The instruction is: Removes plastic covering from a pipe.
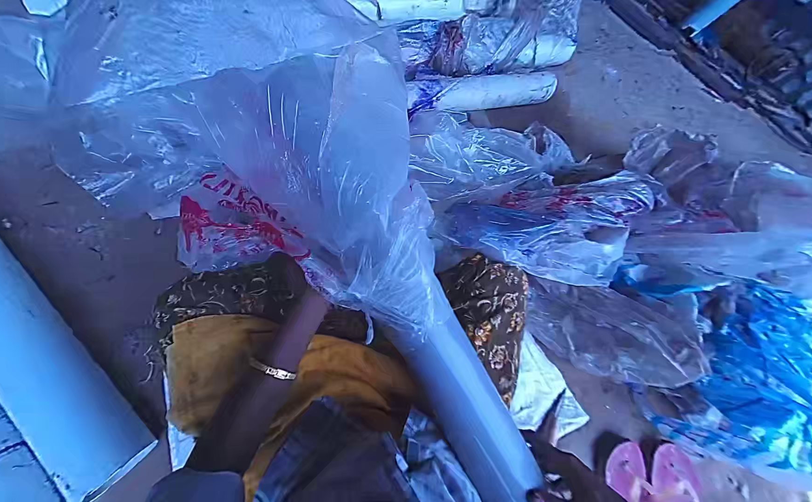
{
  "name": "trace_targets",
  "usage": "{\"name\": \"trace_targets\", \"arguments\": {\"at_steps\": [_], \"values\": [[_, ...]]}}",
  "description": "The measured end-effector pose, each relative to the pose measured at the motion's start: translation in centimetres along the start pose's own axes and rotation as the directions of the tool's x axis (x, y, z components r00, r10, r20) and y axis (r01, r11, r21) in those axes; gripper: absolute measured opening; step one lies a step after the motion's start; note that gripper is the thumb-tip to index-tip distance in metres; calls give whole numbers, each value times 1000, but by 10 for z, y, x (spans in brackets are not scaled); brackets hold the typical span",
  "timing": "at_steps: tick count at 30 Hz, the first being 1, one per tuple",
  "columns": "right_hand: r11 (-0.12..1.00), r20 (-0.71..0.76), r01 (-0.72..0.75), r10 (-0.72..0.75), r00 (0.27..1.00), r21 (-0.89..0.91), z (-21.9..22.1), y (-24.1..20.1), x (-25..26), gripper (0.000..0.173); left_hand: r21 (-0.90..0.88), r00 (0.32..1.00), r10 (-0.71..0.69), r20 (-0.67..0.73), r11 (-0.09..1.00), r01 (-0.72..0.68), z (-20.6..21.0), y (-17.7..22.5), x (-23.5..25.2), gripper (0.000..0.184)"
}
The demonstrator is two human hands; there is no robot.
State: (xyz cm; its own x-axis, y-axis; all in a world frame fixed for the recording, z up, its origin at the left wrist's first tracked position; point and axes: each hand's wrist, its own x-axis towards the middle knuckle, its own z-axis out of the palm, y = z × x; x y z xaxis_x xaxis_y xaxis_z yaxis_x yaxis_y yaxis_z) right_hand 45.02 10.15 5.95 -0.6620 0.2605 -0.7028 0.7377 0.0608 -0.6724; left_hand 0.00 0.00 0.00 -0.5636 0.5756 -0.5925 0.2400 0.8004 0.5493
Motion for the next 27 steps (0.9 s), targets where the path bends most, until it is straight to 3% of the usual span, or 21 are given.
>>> {"name": "trace_targets", "arguments": {"at_steps": [1, 3, 4, 5, 6, 7, 9, 11, 13, 16, 19, 21, 23, 25, 27], "values": [[991, 25, -41, 45, 999, -124, -10, -12, 0, 73, -36, 986, 58, -154, 997, -65, 6, -4, 4, 43], [923, 45, -69, 93, 995, -378, -29, -41, 5, 63, -43, 826, 152, -543, 977, -208, 24, -11, 14, 35], [877, 30, -35, 56, 998, -479, -37, -58, 9, 60, -140, 962, 22, -271, 988, -62, -12, 9, -5, 37], [832, 7, 29, -30, 1000, -553, -42, -79, 14, 57, -315, 991, -69, -116, 949, 29, -34, 21, -14, 38], [781, -35, 114, -171, 985, -614, -44, -99, 21, 52, -574, 991, -119, -63, 817, 61, -42, 24, -16, 33], [701, -89, 226, -382, 920, -676, -43, -116, 32, 47, -750, 991, -127, -45, 660, 51, -43, 23, -15, 28], [508, -171, 416, -764, 623, -755, -42, -144, 66, 44, -888, 997, -66, -50, 460, -14, -42, 14, -16, 27], [380, -170, 594, -909, 380, -709, -47, -179, 104, 45, -933, 998, -35, -56, 357, -40, -38, 3, -21, 26], [284, -152, 671, -956, 250, -685, -50, -208, 143, 43, -949, 999, -35, -33, 315, -20, -32, -7, -34, 28], [317, -229, 665, -949, 219, -676, -50, -225, 191, 33, -889, 995, 3, -96, 449, -87, -26, -12, -64, 29], [396, -311, 706, -916, 254, -587, -44, -221, 204, 27, -784, 977, 5, -212, 596, -173, -25, -11, -90, 31], [413, -286, 755, -909, 304, -509, -49, -213, 198, 33, -822, 955, -85, -284, 535, -197, -21, -8, -96, 35], [386, -238, 793, -921, 308, -470, -52, -204, 197, 33, -864, 927, -119, -356, 420, -278, -23, -18, -92, 54], [363, -281, 818, -925, 257, -447, -47, -201, 201, 20, -781, 867, -41, -497, 457, -426, -35, -39, -89, 62], [349, -420, 860, -890, 179, -372, -46, -205, 203, 14, -524, 703, 106, -703, 592, -613, -44, -49, -91, 43]]}}
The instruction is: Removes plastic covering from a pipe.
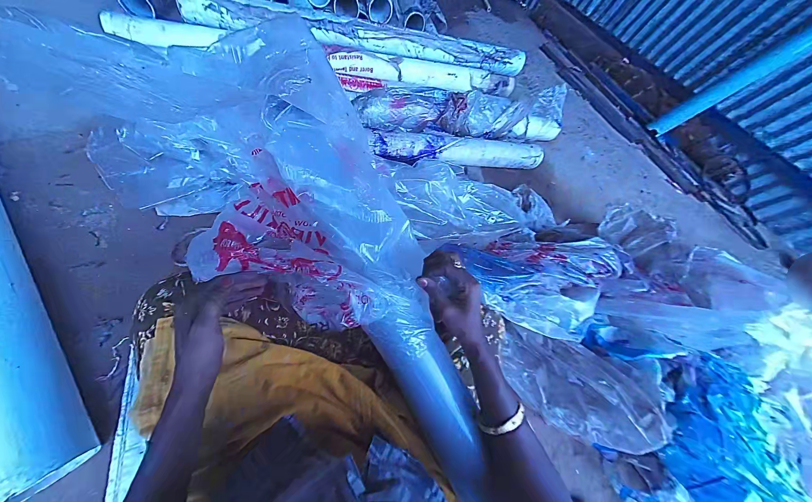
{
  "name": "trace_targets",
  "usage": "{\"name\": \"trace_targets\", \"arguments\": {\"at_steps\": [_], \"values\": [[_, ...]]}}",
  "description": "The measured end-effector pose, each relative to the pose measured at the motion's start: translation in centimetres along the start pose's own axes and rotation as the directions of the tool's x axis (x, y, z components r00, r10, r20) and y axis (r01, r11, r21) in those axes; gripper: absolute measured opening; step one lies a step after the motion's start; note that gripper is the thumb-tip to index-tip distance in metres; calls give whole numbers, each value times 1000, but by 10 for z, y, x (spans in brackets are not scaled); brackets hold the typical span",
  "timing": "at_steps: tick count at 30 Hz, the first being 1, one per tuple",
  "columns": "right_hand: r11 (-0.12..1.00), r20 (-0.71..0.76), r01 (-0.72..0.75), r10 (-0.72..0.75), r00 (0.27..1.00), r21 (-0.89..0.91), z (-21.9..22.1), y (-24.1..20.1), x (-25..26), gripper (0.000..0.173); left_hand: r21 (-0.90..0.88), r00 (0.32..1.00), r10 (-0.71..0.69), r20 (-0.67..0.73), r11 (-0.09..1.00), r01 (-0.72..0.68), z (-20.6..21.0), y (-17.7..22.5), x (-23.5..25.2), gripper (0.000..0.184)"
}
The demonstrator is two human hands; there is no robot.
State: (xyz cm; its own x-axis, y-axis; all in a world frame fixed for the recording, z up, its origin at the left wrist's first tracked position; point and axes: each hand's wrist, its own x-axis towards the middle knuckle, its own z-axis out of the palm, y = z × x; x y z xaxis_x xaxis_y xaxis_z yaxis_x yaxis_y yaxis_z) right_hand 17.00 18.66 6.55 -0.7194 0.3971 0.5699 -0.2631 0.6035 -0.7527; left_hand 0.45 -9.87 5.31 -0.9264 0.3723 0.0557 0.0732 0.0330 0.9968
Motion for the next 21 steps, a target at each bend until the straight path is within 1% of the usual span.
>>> {"name": "trace_targets", "arguments": {"at_steps": [1, 2, 3, 4, 6, 8, 9, 11, 12, 13, 14, 15, 16, 18, 19, 20, 21], "values": [[999, -102, -19, 23, 994, 47, -1, -2, 3, 12, 73, 986, 167, 17, 983, -168, -1, 3, -1, 32], [994, -184, -40, 57, 981, 98, -3, -3, 7, 14, 140, 954, 294, 51, 944, -299, 3, 7, -4, 26], [989, -248, -60, 93, 964, 138, -5, -5, 11, 18, 211, 924, 370, 94, 900, -381, 12, 14, -9, 27], [984, -301, -73, 120, 946, 163, -7, -7, 14, 22, 272, 899, 411, 150, 857, -437, 25, 18, -15, 31], [984, -364, -82, 135, 922, 157, -6, -10, 15, 23, 371, 863, 435, 257, 780, -504, 58, 22, -29, 48], [990, -395, -86, 123, 910, 109, -6, -13, 15, 19, 470, 841, 443, 311, 697, -542, 92, 24, -41, 75], [992, -407, -90, 117, 906, 86, -7, -14, 15, 19, 518, 835, 453, 313, 655, -550, 106, 24, -43, 87], [994, -411, -93, 111, 905, 63, -8, -16, 15, 17, 586, 821, 503, 269, 591, -554, 130, 26, -41, 100], [994, -404, -96, 112, 908, 61, -8, -17, 14, 16, 607, 821, 511, 255, 576, -547, 138, 28, -41, 105], [994, -395, -94, 109, 912, 58, -7, -17, 13, 15, 616, 824, 504, 260, 570, -544, 146, 31, -41, 110], [995, -385, -92, 104, 917, 49, -8, -17, 14, 14, 620, 824, 493, 280, 562, -548, 152, 33, -42, 109], [995, -378, -91, 97, 921, 33, -9, -17, 15, 13, 618, 824, 476, 308, 559, -553, 157, 34, -45, 102], [995, -373, -96, 92, 923, 8, -11, -17, 15, 12, 613, 821, 465, 331, 556, -562, 159, 34, -48, 89], [992, -381, -106, 73, 922, -66, -15, -16, 14, 13, 599, 788, 501, 357, 525, -605, 157, 27, -53, 51], [989, -391, -113, 66, 918, -98, -17, -14, 14, 14, 589, 768, 533, 355, 511, -627, 154, 23, -55, 37], [985, -404, -123, 65, 912, -120, -18, -12, 13, 14, 570, 754, 557, 349, 512, -642, 150, 22, -58, 28], [982, -418, -138, 73, 906, -128, -19, -10, 11, 15, 545, 752, 565, 340, 534, -647, 147, 24, -62, 24]]}}
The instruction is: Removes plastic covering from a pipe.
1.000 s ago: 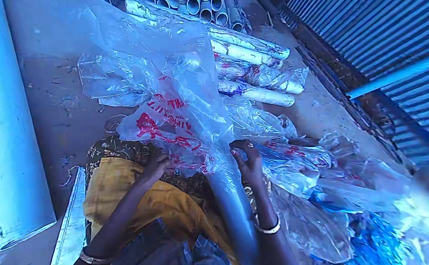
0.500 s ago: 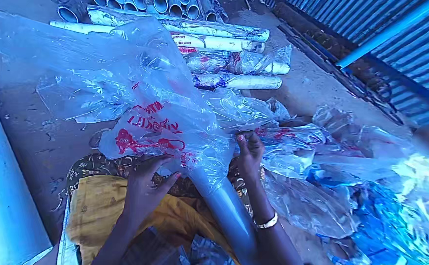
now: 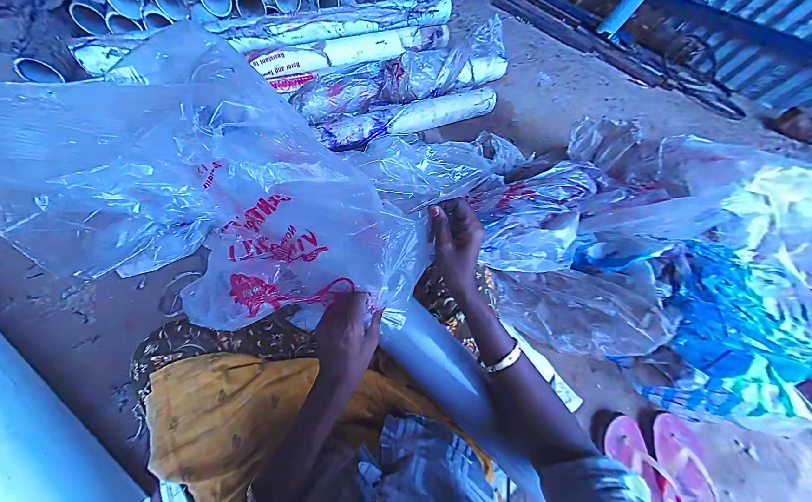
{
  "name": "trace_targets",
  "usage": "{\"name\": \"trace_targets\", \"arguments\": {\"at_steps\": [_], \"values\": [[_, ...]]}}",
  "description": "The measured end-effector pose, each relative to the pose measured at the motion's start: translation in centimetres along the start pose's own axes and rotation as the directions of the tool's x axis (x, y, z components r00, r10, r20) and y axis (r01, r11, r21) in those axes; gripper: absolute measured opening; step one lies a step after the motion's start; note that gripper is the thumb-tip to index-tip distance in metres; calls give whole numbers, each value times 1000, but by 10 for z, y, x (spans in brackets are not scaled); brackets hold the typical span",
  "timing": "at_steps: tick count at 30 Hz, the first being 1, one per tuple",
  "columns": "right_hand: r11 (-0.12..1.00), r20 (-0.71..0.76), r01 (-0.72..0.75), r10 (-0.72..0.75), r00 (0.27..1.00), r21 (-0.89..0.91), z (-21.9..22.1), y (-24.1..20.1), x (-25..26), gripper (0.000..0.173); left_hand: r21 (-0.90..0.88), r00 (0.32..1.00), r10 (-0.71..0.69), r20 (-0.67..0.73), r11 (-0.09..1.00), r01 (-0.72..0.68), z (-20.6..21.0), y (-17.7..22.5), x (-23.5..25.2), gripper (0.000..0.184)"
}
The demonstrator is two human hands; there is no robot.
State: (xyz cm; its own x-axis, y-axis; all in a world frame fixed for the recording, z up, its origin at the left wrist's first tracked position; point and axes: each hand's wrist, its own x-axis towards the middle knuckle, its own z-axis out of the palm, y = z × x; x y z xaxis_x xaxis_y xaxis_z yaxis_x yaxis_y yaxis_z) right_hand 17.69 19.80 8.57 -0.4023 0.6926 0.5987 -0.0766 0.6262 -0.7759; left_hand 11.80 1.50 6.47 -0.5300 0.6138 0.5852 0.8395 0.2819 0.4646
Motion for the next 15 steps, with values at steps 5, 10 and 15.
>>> {"name": "trace_targets", "arguments": {"at_steps": [5, 10, 15], "values": [[996, -36, -82, 81, 996, -24, 7, 9, 1, 17, -49, 991, 69, -118, 996, -75, -4, -9, -1, 18], [951, 97, -219, 202, 974, 219, 1, 16, 11, 33, -30, 998, 37, -60, 999, -38, -6, -13, -2, 31], [764, 285, -553, 477, 831, 332, -24, 23, -10, 28, -460, 956, -294, -16, 851, 254, -6, -2, -13, 40]]}}
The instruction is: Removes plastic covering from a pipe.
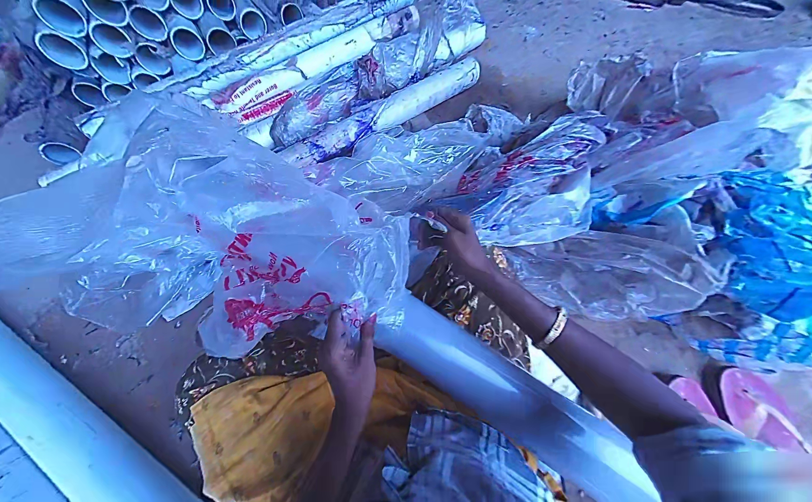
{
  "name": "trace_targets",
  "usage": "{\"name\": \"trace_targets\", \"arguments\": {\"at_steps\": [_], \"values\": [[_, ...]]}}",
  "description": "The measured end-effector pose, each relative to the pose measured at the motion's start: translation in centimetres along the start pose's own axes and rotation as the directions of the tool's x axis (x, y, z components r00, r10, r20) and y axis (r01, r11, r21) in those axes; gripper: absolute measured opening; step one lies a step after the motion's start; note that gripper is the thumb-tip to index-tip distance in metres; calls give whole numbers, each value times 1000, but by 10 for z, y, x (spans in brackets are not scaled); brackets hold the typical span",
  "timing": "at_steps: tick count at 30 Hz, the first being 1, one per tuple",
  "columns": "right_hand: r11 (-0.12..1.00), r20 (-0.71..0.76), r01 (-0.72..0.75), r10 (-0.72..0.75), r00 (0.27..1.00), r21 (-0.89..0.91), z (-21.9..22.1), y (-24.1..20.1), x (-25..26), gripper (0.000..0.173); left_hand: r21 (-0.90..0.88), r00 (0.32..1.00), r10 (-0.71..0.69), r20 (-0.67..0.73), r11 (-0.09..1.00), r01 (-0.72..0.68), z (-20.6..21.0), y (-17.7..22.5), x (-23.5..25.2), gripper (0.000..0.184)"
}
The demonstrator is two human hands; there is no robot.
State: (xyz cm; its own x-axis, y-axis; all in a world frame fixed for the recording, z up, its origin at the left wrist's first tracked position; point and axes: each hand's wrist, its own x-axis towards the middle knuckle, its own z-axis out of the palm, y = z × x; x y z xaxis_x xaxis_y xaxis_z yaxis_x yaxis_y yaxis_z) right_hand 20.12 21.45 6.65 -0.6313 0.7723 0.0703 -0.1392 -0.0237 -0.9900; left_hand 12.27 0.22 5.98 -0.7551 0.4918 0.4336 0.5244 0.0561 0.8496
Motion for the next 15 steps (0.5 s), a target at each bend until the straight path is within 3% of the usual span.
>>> {"name": "trace_targets", "arguments": {"at_steps": [1, 3, 6, 9, 11, 13, 15], "values": [[997, 81, -76, 78, 994, -22, -4, 2, -9, 26, -149, 995, -100, 12, 984, 101, 3, 6, 1, 37], [989, 265, -121, 140, 954, -88, -11, 8, -28, 14, -282, 970, -237, 60, 928, 244, 8, 14, 2, 35], [991, 429, 22, 37, 903, -132, -15, 16, -44, 15, -263, 929, -331, 163, 893, 364, 9, 21, 3, 37], [974, 462, 142, -45, 886, -177, -17, 21, -46, 21, -180, 887, -400, 233, 878, 443, 8, 32, 3, 50], [938, 456, 246, -112, 883, -245, -13, 23, -47, 20, -89, 890, -384, 247, 905, 416, 8, 34, 2, 65], [843, 428, 411, -248, 869, -346, -5, 26, -51, 19, 140, 927, -310, 212, 948, 285, 11, 32, -3, 86], [714, 408, 535, -368, 836, -451, 4, 29, -54, 18, 350, 960, -215, 177, 926, 142, 15, 30, -7, 88]]}}
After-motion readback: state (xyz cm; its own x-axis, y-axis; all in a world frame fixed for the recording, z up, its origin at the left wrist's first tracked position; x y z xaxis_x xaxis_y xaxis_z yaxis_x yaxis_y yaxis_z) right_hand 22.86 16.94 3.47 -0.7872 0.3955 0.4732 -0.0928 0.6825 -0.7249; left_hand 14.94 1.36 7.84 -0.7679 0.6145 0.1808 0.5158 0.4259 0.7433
